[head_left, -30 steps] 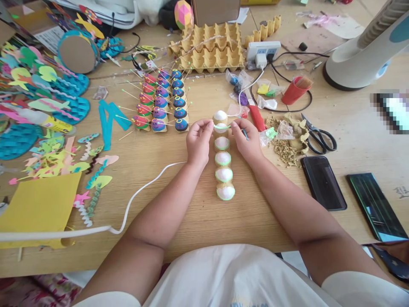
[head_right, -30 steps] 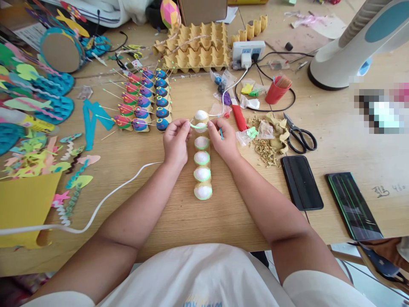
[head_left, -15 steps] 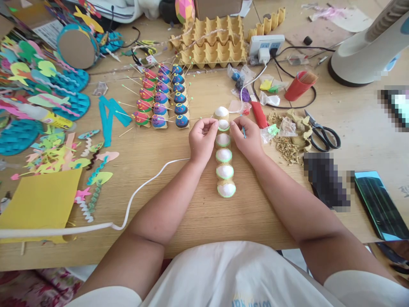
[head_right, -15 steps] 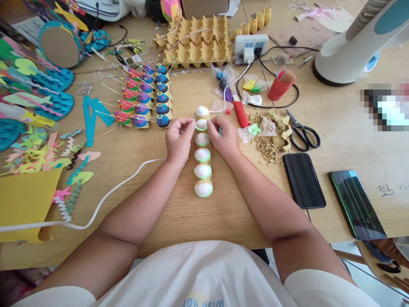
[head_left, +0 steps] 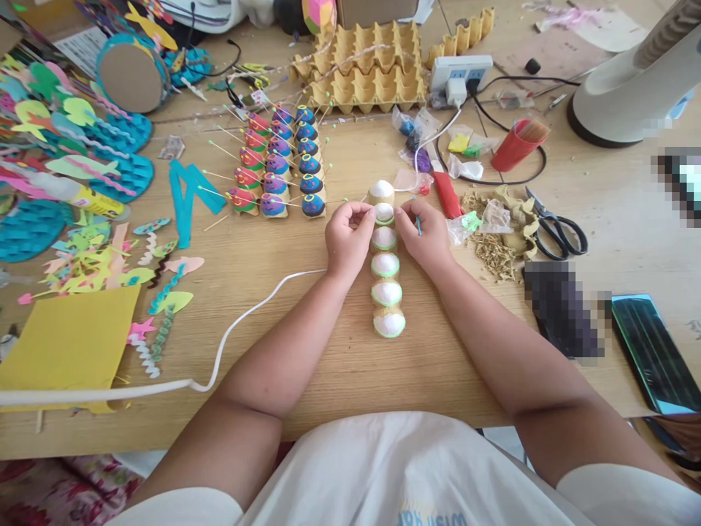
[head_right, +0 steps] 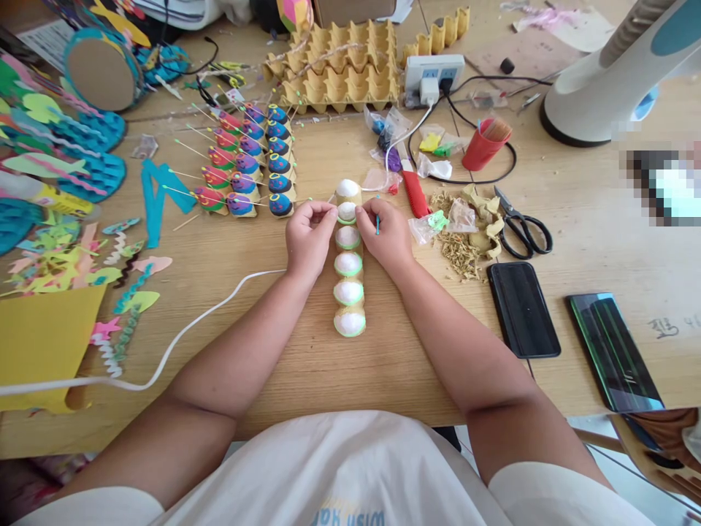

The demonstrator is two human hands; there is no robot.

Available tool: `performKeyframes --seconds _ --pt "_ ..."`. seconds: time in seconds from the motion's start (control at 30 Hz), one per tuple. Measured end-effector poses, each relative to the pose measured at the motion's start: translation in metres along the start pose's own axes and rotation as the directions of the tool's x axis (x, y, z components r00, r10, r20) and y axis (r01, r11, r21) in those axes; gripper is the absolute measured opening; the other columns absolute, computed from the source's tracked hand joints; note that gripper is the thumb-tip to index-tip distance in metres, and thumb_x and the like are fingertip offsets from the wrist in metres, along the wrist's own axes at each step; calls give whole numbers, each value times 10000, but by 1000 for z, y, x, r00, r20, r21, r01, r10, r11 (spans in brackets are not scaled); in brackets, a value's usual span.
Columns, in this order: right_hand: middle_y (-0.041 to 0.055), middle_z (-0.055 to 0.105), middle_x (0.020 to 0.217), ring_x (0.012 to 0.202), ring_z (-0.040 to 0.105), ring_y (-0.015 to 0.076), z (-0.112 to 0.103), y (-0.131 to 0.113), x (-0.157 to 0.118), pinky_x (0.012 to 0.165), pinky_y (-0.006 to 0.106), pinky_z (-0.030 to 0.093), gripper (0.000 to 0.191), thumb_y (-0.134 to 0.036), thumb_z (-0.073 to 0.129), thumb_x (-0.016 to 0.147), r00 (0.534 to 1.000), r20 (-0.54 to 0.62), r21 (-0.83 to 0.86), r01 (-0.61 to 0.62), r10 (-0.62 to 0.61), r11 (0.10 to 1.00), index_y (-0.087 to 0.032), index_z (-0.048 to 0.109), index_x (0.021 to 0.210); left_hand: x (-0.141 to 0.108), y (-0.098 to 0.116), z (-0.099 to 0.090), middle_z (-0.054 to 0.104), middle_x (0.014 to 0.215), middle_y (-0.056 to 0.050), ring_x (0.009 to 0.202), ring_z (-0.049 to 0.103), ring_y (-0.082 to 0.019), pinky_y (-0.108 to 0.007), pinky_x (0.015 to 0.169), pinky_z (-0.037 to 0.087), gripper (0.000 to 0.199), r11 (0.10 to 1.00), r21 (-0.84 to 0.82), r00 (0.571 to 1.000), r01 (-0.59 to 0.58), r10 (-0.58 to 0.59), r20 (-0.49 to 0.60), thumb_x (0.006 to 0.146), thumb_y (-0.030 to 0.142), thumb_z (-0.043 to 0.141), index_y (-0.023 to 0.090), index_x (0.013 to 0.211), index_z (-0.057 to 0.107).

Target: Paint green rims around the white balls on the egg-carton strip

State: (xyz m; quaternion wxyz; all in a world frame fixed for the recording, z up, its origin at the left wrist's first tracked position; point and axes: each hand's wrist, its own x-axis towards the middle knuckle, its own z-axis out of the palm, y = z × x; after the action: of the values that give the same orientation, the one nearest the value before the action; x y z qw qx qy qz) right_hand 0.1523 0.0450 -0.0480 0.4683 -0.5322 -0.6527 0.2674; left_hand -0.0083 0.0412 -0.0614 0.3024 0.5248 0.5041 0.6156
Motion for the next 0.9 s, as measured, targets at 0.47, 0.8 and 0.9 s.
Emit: performKeyframes --seconds 0.47,0.8,0.9 --pt "-14 561 697 701 482 170 0 2 0 701 361 366 301 -441 647 988 999 -15 -59 33 -34 998 -245 577 770 2 -5 0 748 833 6 797 675 -162 -280 774 548 121 999 24 999 48 -48 -3 898 134 726 243 852 701" --pt "-16 563 692 688 476 165 0 4 2 692 356 363 329 -465 679 981 999 -33 -63 6 -8 998 -242 584 758 4 -8 0 743 886 11 818 669 -167 -291 806 546 195 997 54 999 51 -50 -16 869 71 711 248 949 705" --pt "-20 552 694 680 472 160 0 3 2 698 359 367 346 -471 690 986 1000 -30 -62 -6 4 998 -238 578 756 5 -9 -1 732 880 10 807 657 -171 -296 800 540 211 997 61 999 38 -37 -26 864 68 713 246 977 706"
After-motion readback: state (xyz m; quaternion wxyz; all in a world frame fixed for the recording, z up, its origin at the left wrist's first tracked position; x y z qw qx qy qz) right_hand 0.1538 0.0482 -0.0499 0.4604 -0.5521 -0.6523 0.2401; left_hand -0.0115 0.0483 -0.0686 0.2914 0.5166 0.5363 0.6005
